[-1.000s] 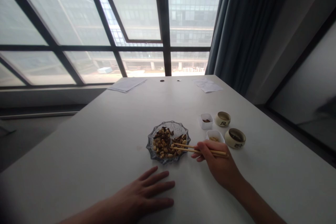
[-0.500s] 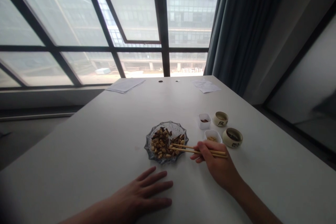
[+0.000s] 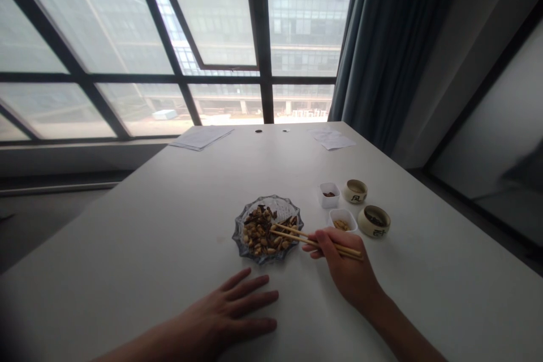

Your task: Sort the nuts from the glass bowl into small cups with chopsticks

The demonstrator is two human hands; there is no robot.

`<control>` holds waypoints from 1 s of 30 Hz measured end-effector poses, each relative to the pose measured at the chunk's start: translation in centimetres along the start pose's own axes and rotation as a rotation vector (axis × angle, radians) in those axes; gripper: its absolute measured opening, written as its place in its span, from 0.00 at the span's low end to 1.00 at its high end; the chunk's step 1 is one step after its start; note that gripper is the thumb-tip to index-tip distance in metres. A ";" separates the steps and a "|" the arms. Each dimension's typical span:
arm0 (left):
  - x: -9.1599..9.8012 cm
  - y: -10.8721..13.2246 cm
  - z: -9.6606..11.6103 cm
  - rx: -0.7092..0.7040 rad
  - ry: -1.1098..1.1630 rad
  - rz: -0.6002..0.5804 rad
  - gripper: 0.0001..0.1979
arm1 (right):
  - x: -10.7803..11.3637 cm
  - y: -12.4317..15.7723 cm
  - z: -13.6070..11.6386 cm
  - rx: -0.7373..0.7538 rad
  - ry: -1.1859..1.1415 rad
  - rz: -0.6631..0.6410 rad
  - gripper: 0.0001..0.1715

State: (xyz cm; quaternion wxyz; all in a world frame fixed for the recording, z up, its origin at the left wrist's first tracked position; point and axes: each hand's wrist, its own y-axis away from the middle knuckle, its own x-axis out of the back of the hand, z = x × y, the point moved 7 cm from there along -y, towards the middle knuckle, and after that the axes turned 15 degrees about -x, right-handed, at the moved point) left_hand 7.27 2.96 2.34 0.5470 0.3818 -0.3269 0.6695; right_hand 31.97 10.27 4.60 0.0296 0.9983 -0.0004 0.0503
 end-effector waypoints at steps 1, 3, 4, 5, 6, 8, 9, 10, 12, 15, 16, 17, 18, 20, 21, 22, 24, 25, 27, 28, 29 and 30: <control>0.0 0.0 0.0 0.003 -0.003 -0.003 0.38 | 0.1 0.1 0.0 0.010 0.013 0.009 0.24; -0.1 0.0 -0.1 0.006 -0.005 -0.003 0.39 | 0.4 0.2 -0.4 0.038 0.040 0.032 0.23; 0.0 0.0 0.0 0.005 -0.005 -0.005 0.39 | 0.7 0.3 -0.8 0.058 0.055 0.049 0.23; 0.0 -0.1 0.0 0.005 -0.005 -0.010 0.40 | 1.1 0.4 -1.3 0.082 0.072 0.069 0.22; -0.1 -0.1 0.0 0.008 -0.006 -0.019 0.40 | 1.6 0.5 -1.9 0.110 0.088 0.100 0.21; -0.2 -0.1 0.0 0.017 -0.009 -0.045 0.41 | 3.3 0.6 -3.2 0.191 0.120 0.193 0.19; -0.2 -0.1 0.0 0.021 -0.008 -0.054 0.41 | 4.4 0.6 -4.0 0.236 0.132 0.256 0.18; -0.3 -0.1 0.0 0.020 -0.006 -0.053 0.41 | 5.7 0.7 -4.6 0.285 0.139 0.332 0.17; -0.2 0.0 0.0 0.011 0.001 -0.028 0.40 | 8.4 0.6 -5.5 0.335 0.138 0.489 0.17; -0.2 0.0 -0.1 0.017 0.012 -0.010 0.40 | 12.1 0.3 -5.7 0.355 0.121 0.687 0.20; -0.3 -0.1 -0.1 0.028 0.014 -0.025 0.41 | 13.0 0.0 -5.6 0.358 0.123 0.724 0.21; -0.3 -0.1 -0.1 0.040 0.015 -0.045 0.41 | 13.6 -0.2 -5.4 0.359 0.126 0.746 0.21; -0.3 -0.1 -0.1 0.050 0.012 -0.062 0.41 | 14.2 -0.5 -5.1 0.359 0.125 0.758 0.22; -0.1 -0.2 0.0 0.057 0.003 -0.071 0.39 | 14.9 -1.0 -4.5 0.354 0.116 0.765 0.22; 0.0 -0.3 0.1 0.054 -0.002 -0.065 0.38 | 15.1 -1.2 -4.3 0.352 0.109 0.764 0.23; 0.1 -0.3 0.2 0.050 -0.009 -0.059 0.37 | 15.2 -1.4 -4.0 0.352 0.105 0.763 0.23; 0.2 -0.3 0.2 0.041 -0.019 -0.060 0.37 | 15.4 -1.8 -3.7 0.350 0.107 0.763 0.23; 0.2 -0.3 0.2 0.038 -0.025 -0.066 0.38 | 15.5 -1.9 -3.5 0.349 0.110 0.765 0.23; 0.1 -0.3 0.2 0.035 -0.028 -0.072 0.38 | 15.7 -2.1 -3.3 0.346 0.106 0.769 0.23; 0.1 -0.3 0.1 0.034 -0.026 -0.069 0.38 | 15.7 -2.1 -3.3 0.345 0.100 0.770 0.23; 0.0 -0.2 0.1 0.035 -0.022 -0.067 0.37 | 15.7 -2.1 -3.3 0.347 0.091 0.773 0.23; 0.0 -0.2 0.0 0.036 -0.018 -0.065 0.38 | 15.7 -2.0 -3.4 0.351 0.078 0.780 0.23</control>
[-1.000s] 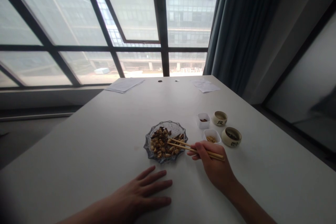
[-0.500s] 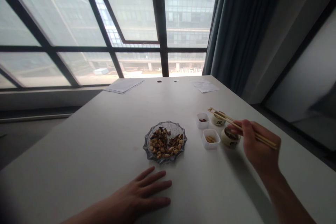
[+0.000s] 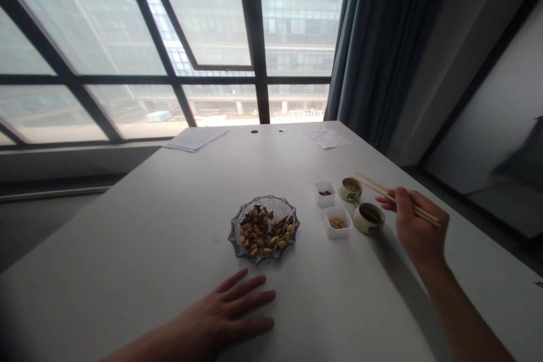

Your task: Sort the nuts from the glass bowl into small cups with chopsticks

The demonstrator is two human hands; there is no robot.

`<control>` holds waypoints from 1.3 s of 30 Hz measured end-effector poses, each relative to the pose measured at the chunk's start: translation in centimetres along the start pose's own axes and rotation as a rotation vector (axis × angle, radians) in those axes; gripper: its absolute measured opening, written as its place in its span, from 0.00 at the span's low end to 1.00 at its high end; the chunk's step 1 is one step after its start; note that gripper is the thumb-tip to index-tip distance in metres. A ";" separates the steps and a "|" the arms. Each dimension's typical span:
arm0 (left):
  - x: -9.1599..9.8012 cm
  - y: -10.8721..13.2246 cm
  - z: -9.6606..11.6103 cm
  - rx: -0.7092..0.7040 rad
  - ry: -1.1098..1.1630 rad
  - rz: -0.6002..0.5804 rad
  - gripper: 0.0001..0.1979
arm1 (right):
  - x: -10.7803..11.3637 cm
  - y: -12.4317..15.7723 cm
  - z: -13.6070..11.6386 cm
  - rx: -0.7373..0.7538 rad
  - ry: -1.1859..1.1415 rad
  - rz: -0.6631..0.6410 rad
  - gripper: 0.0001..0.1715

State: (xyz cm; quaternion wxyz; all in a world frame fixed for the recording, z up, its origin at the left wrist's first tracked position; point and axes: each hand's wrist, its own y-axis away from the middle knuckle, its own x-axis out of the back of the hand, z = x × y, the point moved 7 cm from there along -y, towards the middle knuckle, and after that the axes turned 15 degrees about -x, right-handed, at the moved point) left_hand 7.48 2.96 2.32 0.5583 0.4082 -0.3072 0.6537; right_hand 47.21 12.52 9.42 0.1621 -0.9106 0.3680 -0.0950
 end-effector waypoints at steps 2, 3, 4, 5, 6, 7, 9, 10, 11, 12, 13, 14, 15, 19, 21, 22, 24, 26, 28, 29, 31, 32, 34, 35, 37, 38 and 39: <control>0.0 0.1 -0.1 -0.004 0.001 0.013 0.38 | 0.0 0.3 -0.4 -0.005 -0.023 0.015 0.23; 0.0 0.1 -0.1 -0.011 -0.002 0.024 0.38 | 0.0 0.6 -0.6 -0.009 -0.035 0.017 0.23; 0.0 0.1 -0.1 -0.019 -0.006 0.035 0.38 | -0.1 0.9 -0.9 -0.014 -0.047 0.012 0.24; 0.0 0.2 -0.1 -0.025 -0.012 0.044 0.38 | -0.3 1.3 -1.2 -0.022 -0.059 -0.006 0.24; 0.0 0.2 -0.1 -0.028 -0.018 0.049 0.38 | -0.7 1.8 -1.5 -0.031 -0.069 -0.033 0.24; 0.0 0.3 -0.2 -0.029 -0.023 0.049 0.38 | -1.1 2.4 -1.9 -0.039 -0.075 -0.074 0.23; 0.0 0.3 -0.2 -0.028 -0.032 0.049 0.38 | -2.3 3.8 -2.3 -0.067 -0.083 -0.185 0.22; 0.0 0.3 -0.2 -0.028 -0.034 0.049 0.37 | -3.1 4.7 -2.5 -0.083 -0.081 -0.260 0.22; 0.0 0.2 -0.1 -0.030 -0.034 0.050 0.37 | -3.9 5.6 -2.6 -0.097 -0.086 -0.337 0.21; 0.1 0.2 -0.1 -0.029 -0.030 0.050 0.37 | -4.8 6.6 -2.6 -0.108 -0.090 -0.423 0.21; 0.1 0.1 0.0 -0.026 -0.026 0.048 0.36 | -5.7 7.5 -2.6 -0.116 -0.094 -0.509 0.21; 0.1 0.1 0.0 -0.021 -0.019 0.042 0.36 | -6.5 8.4 -2.5 -0.121 -0.097 -0.590 0.20; 0.1 0.1 0.0 -0.013 -0.012 0.031 0.35 | -7.3 9.2 -2.3 -0.126 -0.093 -0.665 0.20; 0.0 0.0 -0.2 0.004 0.006 0.020 0.36 | -9.3 11.1 -1.0 -0.155 -0.042 -0.832 0.21; -0.1 0.0 -0.3 0.003 0.008 0.027 0.38 | -9.7 11.3 -0.5 -0.172 -0.021 -0.854 0.22; -0.1 0.0 -0.3 0.004 0.009 0.023 0.40 | -9.9 11.4 -0.2 -0.180 -0.015 -0.855 0.23; -0.3 0.1 -0.3 0.011 0.011 0.008 0.41 | -10.1 11.4 0.1 -0.197 -0.011 -0.847 0.24; -0.4 0.1 -0.2 0.012 0.015 0.004 0.42 | -10.2 11.5 0.3 -0.211 -0.011 -0.829 0.26; -0.3 0.1 -0.2 0.009 0.022 0.013 0.42 | -10.3 11.6 0.5 -0.224 -0.017 -0.808 0.26; -0.2 0.1 -0.2 0.007 0.025 0.016 0.42 | -10.4 11.7 0.5 -0.231 -0.024 -0.795 0.26; -0.2 0.1 -0.2 -0.005 0.032 0.023 0.41 | -10.3 11.8 0.7 -0.252 -0.043 -0.754 0.27; -0.1 0.1 -0.1 -0.014 0.033 0.031 0.41 | -10.3 11.9 0.7 -0.265 -0.054 -0.730 0.27; 0.0 0.1 -0.1 -0.031 0.032 0.055 0.40 | -10.2 11.9 0.8 -0.297 -0.076 -0.679 0.29; 0.0 0.1 -0.1 -0.033 0.030 0.065 0.39 | -10.1 11.8 0.8 -0.311 -0.087 -0.658 0.30; -0.1 0.2 -0.2 -0.028 0.023 0.070 0.40 | -9.9 11.7 0.8 -0.333 -0.107 -0.628 0.31; -0.2 0.2 -0.2 -0.027 0.021 0.066 0.40 | -9.8 11.6 0.7 -0.340 -0.118 -0.614 0.32; -0.2 0.2 -0.2 -0.027 0.021 0.062 0.40 | -9.7 11.4 0.6 -0.343 -0.129 -0.598 0.31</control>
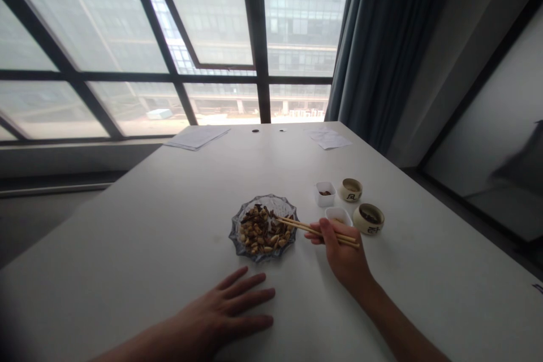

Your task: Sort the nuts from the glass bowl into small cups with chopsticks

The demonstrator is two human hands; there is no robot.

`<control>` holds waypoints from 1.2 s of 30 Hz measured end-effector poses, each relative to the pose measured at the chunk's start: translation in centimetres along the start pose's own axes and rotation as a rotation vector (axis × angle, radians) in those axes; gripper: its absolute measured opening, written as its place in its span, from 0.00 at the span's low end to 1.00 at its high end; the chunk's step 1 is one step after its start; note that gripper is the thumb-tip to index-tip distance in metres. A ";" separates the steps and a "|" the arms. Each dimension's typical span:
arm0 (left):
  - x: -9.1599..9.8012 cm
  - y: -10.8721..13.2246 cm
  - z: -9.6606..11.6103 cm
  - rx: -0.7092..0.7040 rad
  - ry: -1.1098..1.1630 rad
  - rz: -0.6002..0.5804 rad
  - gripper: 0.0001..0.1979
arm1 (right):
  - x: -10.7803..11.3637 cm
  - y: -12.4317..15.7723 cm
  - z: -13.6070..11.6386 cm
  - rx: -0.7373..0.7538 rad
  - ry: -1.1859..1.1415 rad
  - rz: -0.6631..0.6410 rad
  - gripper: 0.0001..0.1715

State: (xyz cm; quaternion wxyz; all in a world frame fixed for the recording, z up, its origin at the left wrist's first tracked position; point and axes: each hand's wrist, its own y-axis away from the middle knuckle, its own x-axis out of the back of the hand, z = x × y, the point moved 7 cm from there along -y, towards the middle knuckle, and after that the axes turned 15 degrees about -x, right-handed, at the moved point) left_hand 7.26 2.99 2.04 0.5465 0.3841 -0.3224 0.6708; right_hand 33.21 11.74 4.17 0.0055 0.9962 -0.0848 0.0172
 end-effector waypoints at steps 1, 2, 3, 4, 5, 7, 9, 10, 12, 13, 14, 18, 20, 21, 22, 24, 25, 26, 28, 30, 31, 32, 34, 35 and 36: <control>-0.1 0.0 0.0 0.000 0.000 -0.003 0.40 | 0.2 0.0 -0.1 0.003 -0.013 0.015 0.31; -0.1 0.0 0.0 0.000 0.000 -0.004 0.41 | 0.5 -0.1 -0.3 0.006 -0.025 0.029 0.31; -0.1 0.0 0.0 0.001 -0.002 -0.005 0.42 | 0.7 -0.2 -0.4 0.010 -0.038 0.044 0.31; -0.1 0.0 0.0 0.003 -0.006 -0.004 0.42 | 1.0 -0.2 -0.5 0.013 -0.049 0.054 0.32; 0.0 0.0 0.0 0.006 -0.011 -0.005 0.41 | 1.1 -0.3 -0.5 0.013 -0.057 0.056 0.32; 0.0 -0.1 0.0 0.004 -0.023 -0.015 0.40 | 1.0 -0.4 -0.4 0.013 -0.055 0.035 0.31; 0.1 -0.1 0.0 0.001 -0.037 -0.022 0.39 | 0.6 -0.4 -0.2 0.010 -0.029 -0.002 0.30; 0.1 -0.1 0.0 0.001 -0.042 -0.022 0.39 | 0.3 -0.3 -0.1 0.007 -0.010 -0.023 0.29; 0.1 0.0 0.0 0.007 -0.041 -0.020 0.39 | -0.3 -0.2 0.1 0.002 0.018 -0.053 0.28; 0.1 0.0 -0.1 0.010 -0.037 -0.018 0.40 | -0.6 -0.2 0.2 0.000 0.025 -0.064 0.27; 0.0 0.0 -0.1 0.007 -0.030 -0.015 0.40 | -0.7 -0.1 0.2 0.001 0.028 -0.070 0.27; 0.0 0.0 -0.1 -0.005 -0.009 0.010 0.40 | -1.0 -0.1 0.4 -0.001 0.006 -0.069 0.27; 0.0 0.0 -0.1 -0.004 0.003 0.010 0.41 | -1.0 -0.2 0.5 -0.002 -0.017 -0.067 0.28; 0.0 0.0 -0.1 -0.006 0.007 0.009 0.41 | -1.0 -0.2 0.6 -0.002 -0.025 -0.070 0.28; -0.1 0.0 0.0 -0.009 0.010 0.010 0.41 | -1.1 -0.3 0.6 -0.001 -0.029 -0.073 0.28; 0.0 -0.1 0.0 -0.012 0.012 0.012 0.41 | -1.3 -0.3 0.8 -0.005 -0.030 -0.078 0.28; -0.1 -0.1 -0.1 -0.008 0.011 0.009 0.41 | -1.4 -0.3 0.9 -0.010 -0.029 -0.077 0.28; -0.1 -0.1 -0.1 -0.001 0.010 0.003 0.42 | -1.4 -0.3 0.9 -0.014 -0.032 -0.068 0.29; -0.2 -0.1 -0.2 0.019 0.007 -0.022 0.42 | -1.5 -0.3 1.0 -0.023 -0.042 -0.045 0.30; -0.2 -0.1 -0.3 0.033 0.004 -0.045 0.42 | -1.5 -0.3 0.9 -0.027 -0.058 -0.017 0.31; -0.2 -0.2 -0.3 0.035 0.003 -0.050 0.42 | -1.4 -0.3 0.8 -0.026 -0.067 -0.003 0.31; -0.1 -0.2 -0.2 0.033 0.001 -0.049 0.41 | -1.2 -0.3 0.6 -0.024 -0.078 0.012 0.31; 0.0 -0.2 -0.1 0.018 -0.003 -0.035 0.40 | -0.5 -0.4 0.1 -0.011 -0.102 0.053 0.31; 0.0 -0.1 -0.1 0.008 -0.006 -0.026 0.39 | -0.1 -0.5 -0.1 -0.001 -0.111 0.076 0.31; 0.0 -0.1 0.0 -0.002 -0.010 -0.017 0.40 | 0.4 -0.6 -0.4 0.009 -0.115 0.098 0.31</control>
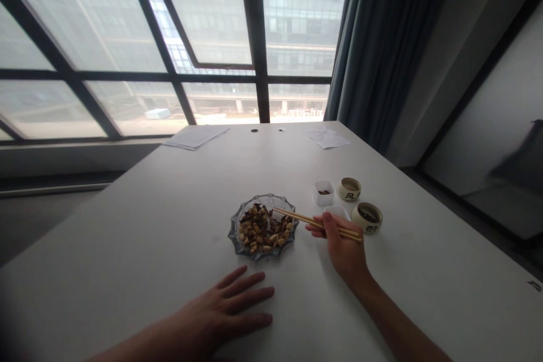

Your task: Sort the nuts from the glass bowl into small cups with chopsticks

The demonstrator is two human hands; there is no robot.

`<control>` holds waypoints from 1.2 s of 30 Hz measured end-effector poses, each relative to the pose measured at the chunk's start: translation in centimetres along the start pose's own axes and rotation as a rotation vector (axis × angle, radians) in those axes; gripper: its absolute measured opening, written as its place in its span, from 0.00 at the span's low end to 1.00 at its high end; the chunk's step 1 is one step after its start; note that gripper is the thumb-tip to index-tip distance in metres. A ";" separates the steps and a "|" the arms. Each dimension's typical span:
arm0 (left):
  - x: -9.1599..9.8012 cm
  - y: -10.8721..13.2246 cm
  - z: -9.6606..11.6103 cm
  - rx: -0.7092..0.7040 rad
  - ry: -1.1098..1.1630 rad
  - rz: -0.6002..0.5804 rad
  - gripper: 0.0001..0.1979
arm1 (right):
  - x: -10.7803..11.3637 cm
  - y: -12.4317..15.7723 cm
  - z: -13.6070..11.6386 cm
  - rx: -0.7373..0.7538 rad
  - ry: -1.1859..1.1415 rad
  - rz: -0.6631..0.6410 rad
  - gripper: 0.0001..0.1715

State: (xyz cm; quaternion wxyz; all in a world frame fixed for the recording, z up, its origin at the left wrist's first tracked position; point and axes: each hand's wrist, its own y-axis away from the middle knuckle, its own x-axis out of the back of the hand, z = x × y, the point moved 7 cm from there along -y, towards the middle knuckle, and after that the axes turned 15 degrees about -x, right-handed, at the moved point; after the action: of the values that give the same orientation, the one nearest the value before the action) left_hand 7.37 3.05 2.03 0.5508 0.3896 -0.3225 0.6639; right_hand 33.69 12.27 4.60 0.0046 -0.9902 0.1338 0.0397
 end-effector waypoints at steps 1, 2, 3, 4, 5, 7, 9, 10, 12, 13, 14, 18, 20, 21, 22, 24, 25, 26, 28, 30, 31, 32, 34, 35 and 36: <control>0.0 0.0 0.0 -0.007 -0.006 0.008 0.40 | 0.4 -0.1 -0.3 0.010 -0.002 0.017 0.30; 0.0 0.1 0.0 -0.011 -0.011 0.014 0.40 | 0.7 -0.3 -0.5 0.018 -0.001 0.024 0.30; 0.0 0.1 -0.1 -0.013 -0.016 0.019 0.40 | 0.9 -0.3 -0.6 0.027 0.004 0.021 0.30; -0.1 0.1 -0.1 -0.013 -0.021 0.025 0.40 | 0.9 -0.4 -0.6 0.033 0.014 0.006 0.30; -0.1 0.1 -0.1 -0.012 -0.024 0.026 0.40 | 0.8 -0.4 -0.5 0.040 0.030 -0.019 0.29; -0.1 0.1 -0.1 -0.012 -0.026 0.021 0.40 | 0.2 -0.2 0.0 0.047 0.082 -0.085 0.28; 0.0 0.1 0.0 -0.011 -0.026 0.017 0.40 | -0.6 0.1 0.7 0.042 0.147 -0.152 0.26; 0.0 0.1 0.0 -0.010 -0.027 0.015 0.40 | -1.0 0.2 1.0 0.037 0.173 -0.180 0.25; 0.1 0.1 0.0 -0.010 -0.030 0.020 0.40 | -1.6 0.5 1.5 0.034 0.201 -0.215 0.24; 0.1 0.1 0.0 -0.011 -0.031 0.022 0.40 | -1.8 0.6 1.6 0.035 0.205 -0.223 0.24; 0.0 0.1 0.0 -0.013 -0.033 0.020 0.40 | -1.9 0.7 1.7 0.035 0.207 -0.223 0.24; -0.1 0.2 -0.1 -0.016 -0.028 0.009 0.41 | -1.9 0.8 1.8 0.023 0.181 -0.175 0.24; -0.2 0.2 -0.1 -0.009 -0.017 0.006 0.42 | -1.8 0.8 1.7 0.017 0.143 -0.154 0.25; -0.2 0.2 -0.2 -0.001 -0.013 0.002 0.42 | -1.7 0.8 1.6 0.016 0.125 -0.143 0.25; -0.3 0.2 -0.2 0.005 -0.008 -0.002 0.43 | -1.6 0.8 1.5 0.016 0.111 -0.131 0.26; -0.3 0.2 -0.2 0.005 -0.003 -0.001 0.42 | -1.4 0.8 1.3 0.025 0.095 -0.105 0.27; -0.3 0.2 -0.2 -0.001 0.000 0.006 0.42 | -1.3 0.8 1.2 0.030 0.091 -0.095 0.27; -0.2 0.2 -0.1 -0.008 0.001 0.015 0.42 | -1.2 0.8 1.2 0.034 0.087 -0.086 0.28; -0.1 0.1 0.0 -0.017 0.005 0.028 0.41 | -1.1 0.7 1.1 0.039 0.083 -0.075 0.28; -0.1 0.1 0.0 -0.009 0.010 0.021 0.41 | -0.9 0.7 1.0 0.041 0.089 -0.067 0.27; -0.1 0.0 -0.1 0.000 0.010 0.010 0.41 | -0.8 0.6 1.0 0.043 0.099 -0.070 0.27; -0.1 0.0 -0.1 0.011 0.009 -0.003 0.41 | -0.8 0.6 0.9 0.047 0.117 -0.076 0.27; -0.3 0.1 -0.2 0.027 0.005 -0.032 0.41 | -0.9 0.6 0.7 0.057 0.173 -0.099 0.25; -0.3 0.1 -0.2 0.030 0.003 -0.040 0.41 | -0.9 0.6 0.6 0.063 0.205 -0.113 0.25; -0.3 0.1 -0.2 0.029 0.002 -0.039 0.40 | -1.0 0.6 0.6 0.070 0.232 -0.125 0.24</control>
State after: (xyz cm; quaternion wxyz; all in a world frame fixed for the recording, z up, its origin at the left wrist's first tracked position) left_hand 7.30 3.06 1.63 0.5584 0.4031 -0.3046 0.6580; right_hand 32.52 11.93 4.13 0.0263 -0.9938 0.0729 -0.0802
